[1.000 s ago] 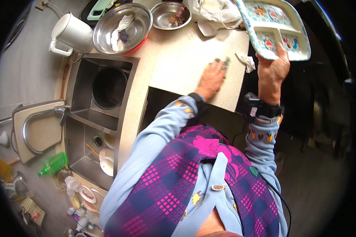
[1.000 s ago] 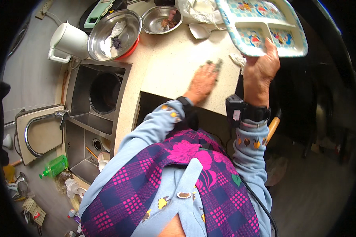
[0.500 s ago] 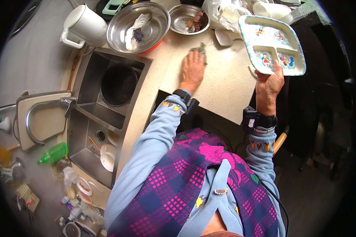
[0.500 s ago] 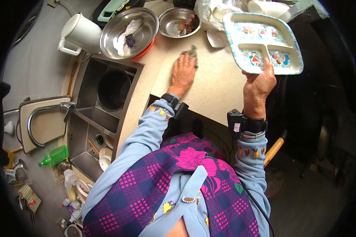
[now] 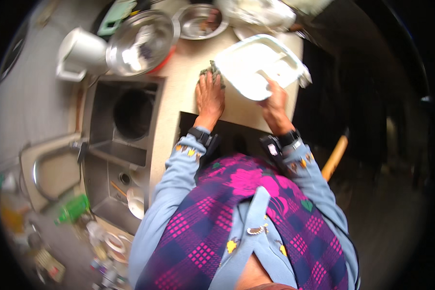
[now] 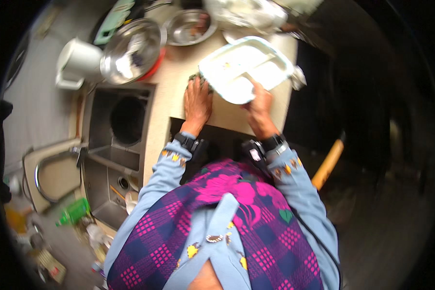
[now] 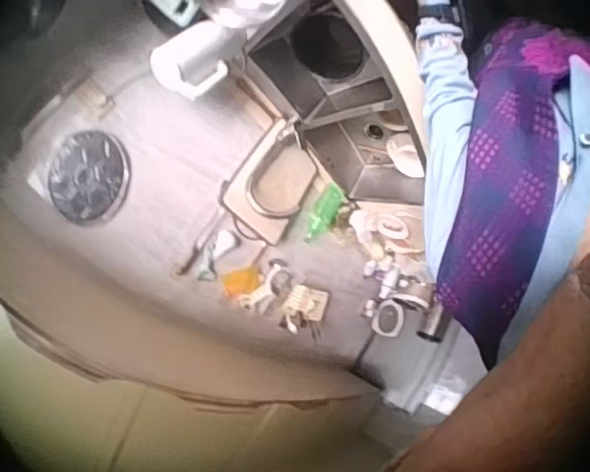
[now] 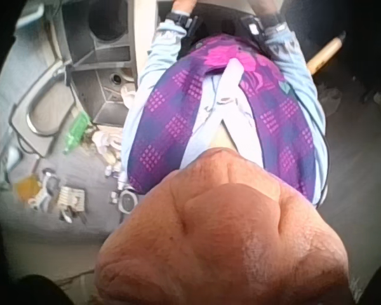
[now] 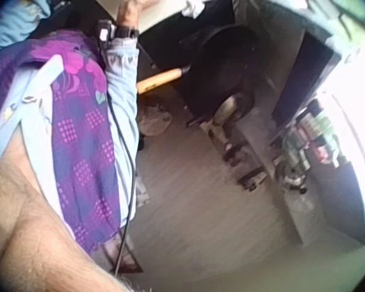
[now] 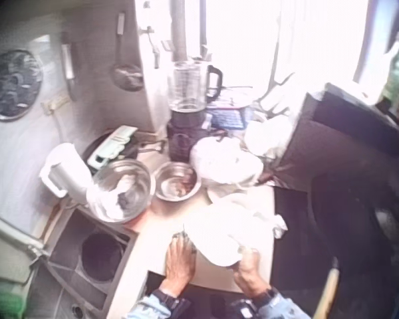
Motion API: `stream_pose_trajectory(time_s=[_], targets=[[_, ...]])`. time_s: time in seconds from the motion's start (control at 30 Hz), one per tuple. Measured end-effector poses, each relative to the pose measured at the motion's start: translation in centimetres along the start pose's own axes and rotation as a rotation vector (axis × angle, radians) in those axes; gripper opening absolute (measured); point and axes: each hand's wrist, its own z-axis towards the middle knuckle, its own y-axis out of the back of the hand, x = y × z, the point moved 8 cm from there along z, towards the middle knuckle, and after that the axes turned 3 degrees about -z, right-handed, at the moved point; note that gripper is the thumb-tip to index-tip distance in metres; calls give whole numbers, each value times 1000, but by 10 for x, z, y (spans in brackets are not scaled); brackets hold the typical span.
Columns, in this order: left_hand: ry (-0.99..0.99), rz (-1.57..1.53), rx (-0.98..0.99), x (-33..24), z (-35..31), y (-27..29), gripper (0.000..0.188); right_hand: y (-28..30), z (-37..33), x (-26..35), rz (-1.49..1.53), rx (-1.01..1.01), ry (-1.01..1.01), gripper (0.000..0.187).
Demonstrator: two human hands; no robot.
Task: The person washes a black frying pan with a scrubber under running water, then places it aside. Next, they wash a white divided tray with a scrubber and rinse it under the tap before setting it on the counter.
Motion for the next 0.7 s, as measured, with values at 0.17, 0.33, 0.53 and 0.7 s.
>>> stream_pose_trajectory(time_s=[0.17, 0.33, 0.53, 0.7], targets=[[-9, -129, 156, -2, -27, 8, 40, 7, 11, -33, 104, -70, -22, 36], [-181, 38, 26, -9, -63, 24, 38, -1, 13, -41, 97, 3, 2, 45], [-401, -88, 141, -67, -89, 13, 37, 10, 18, -40, -246, 91, -222, 55], [-140, -703, 277, -91, -62, 22, 32, 18, -19, 20, -823, 234, 239, 44]])
